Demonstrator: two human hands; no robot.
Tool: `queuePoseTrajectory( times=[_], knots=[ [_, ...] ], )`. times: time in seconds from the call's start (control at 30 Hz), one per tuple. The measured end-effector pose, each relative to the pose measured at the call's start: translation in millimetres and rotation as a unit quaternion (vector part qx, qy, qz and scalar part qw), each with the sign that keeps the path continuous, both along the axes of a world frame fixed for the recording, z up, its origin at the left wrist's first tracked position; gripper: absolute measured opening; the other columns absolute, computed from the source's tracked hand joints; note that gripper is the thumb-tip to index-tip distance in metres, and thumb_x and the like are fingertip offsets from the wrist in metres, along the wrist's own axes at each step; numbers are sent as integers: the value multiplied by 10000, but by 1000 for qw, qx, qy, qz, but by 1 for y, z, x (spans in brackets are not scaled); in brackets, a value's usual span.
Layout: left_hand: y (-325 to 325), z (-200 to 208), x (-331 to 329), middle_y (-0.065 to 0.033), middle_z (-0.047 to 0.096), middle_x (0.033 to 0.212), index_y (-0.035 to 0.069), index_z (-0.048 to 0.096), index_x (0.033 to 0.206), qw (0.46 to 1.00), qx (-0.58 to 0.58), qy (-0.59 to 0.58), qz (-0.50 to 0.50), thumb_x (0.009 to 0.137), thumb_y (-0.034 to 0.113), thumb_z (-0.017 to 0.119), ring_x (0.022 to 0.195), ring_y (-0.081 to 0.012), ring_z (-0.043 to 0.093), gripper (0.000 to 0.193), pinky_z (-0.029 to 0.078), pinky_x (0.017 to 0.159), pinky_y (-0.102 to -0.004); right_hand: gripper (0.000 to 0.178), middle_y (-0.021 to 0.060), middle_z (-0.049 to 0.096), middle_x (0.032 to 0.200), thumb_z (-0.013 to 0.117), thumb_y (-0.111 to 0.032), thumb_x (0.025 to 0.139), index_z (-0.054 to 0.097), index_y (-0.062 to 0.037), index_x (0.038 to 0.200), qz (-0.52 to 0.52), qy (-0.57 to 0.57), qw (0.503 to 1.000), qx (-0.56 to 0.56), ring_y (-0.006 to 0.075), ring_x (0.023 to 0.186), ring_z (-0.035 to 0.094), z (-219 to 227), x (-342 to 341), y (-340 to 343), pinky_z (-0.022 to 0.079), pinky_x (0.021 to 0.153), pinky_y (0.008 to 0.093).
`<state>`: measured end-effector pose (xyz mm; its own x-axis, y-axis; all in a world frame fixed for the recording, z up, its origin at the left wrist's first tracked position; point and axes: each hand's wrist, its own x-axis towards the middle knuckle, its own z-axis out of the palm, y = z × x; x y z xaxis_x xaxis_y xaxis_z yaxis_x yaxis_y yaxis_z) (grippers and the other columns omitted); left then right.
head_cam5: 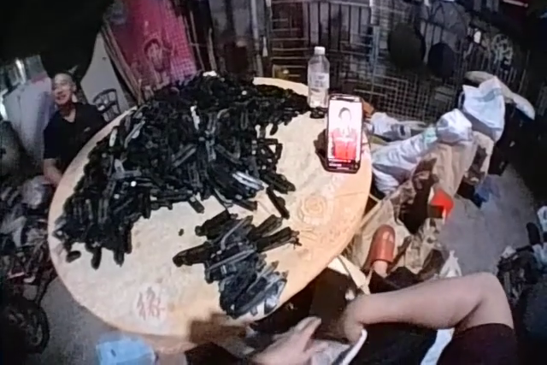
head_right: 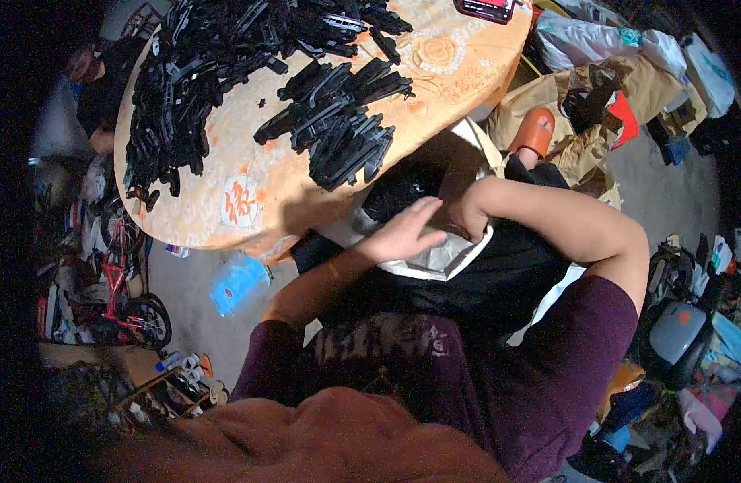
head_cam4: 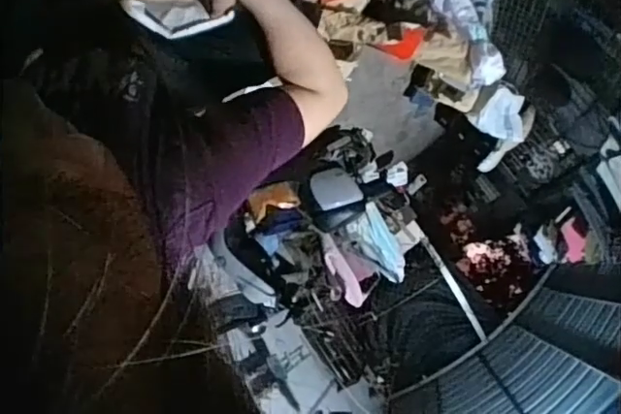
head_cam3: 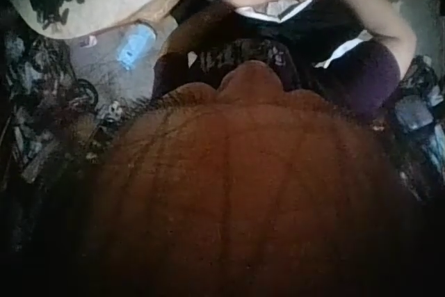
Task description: The person assembles black plastic components together by hand and stacks the assembled pieces on the table.
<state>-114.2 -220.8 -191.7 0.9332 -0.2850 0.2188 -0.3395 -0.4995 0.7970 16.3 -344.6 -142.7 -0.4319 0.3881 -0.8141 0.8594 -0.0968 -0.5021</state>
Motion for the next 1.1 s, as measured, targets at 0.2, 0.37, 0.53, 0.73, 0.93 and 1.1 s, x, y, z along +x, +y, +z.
queuePoseTrajectory(
  times=[0.2, 0.37, 0.53, 0.73, 0.93, 1.1],
  knots=[
    [-18, -4, -22, -284, 529, 1044, -47, 426, 1124, 866, 88, 321, -373, 910, 421, 419, 964, -419, 524, 515, 407, 796, -455, 379, 139, 656, 876, 592, -379, 792, 659, -41, 949, 4, -71, 993, 92, 293, 830, 609, -5, -5, -6, 451, 747, 399],
    [11, 59, -32, -186, 582, 1037, 52, 454, 1225, 973, 75, 110, -189, 850, 292, 553, 938, -349, 566, 457, 452, 811, -427, 215, 131, 639, 722, 660, -170, 776, 647, -8, 916, -347, 172, 877, 285, 253, 629, 596, 94, -9, 10, 454, 572, 332],
    [98, 180, -28, -137, 598, 988, 45, 566, 1086, 986, 55, -69, -138, 671, 188, 733, 956, -299, 558, 470, 472, 764, -382, 356, 89, 583, 863, 714, -319, 701, 625, -79, 948, -363, -26, 643, 674, 207, 735, 553, 141, 0, 13, 442, 632, 329],
    [159, 202, 27, -223, 188, 1409, 58, 242, 1370, 951, 294, -77, 51, 481, 512, 793, 1319, -421, 134, 1140, 187, 1063, -500, 885, 194, 332, 1337, 694, -542, 611, 354, -138, 1322, -209, -186, 705, 651, 364, 1261, 297, 139, 0, 50, 253, 985, 537],
    [155, 191, 52, -232, 193, 1405, 63, 241, 1373, 948, 315, -47, -15, 468, 470, 813, 1302, -440, 160, 1145, 204, 1062, -500, 662, 189, 414, 1238, 698, -335, 662, 455, -123, 1240, -185, -159, 682, 690, 333, 1072, 460, 127, -7, 52, 398, 874, 427],
    [132, 192, 44, -231, 222, 1383, 62, 291, 1351, 952, 299, -61, -16, 568, 426, 777, 1297, -423, 185, 990, 233, 1051, -492, 643, 182, 440, 1196, 712, -299, 650, 468, -113, 1216, -205, -162, 718, 645, 322, 1056, 481, 140, -17, 30, 421, 857, 411]
  ],
)
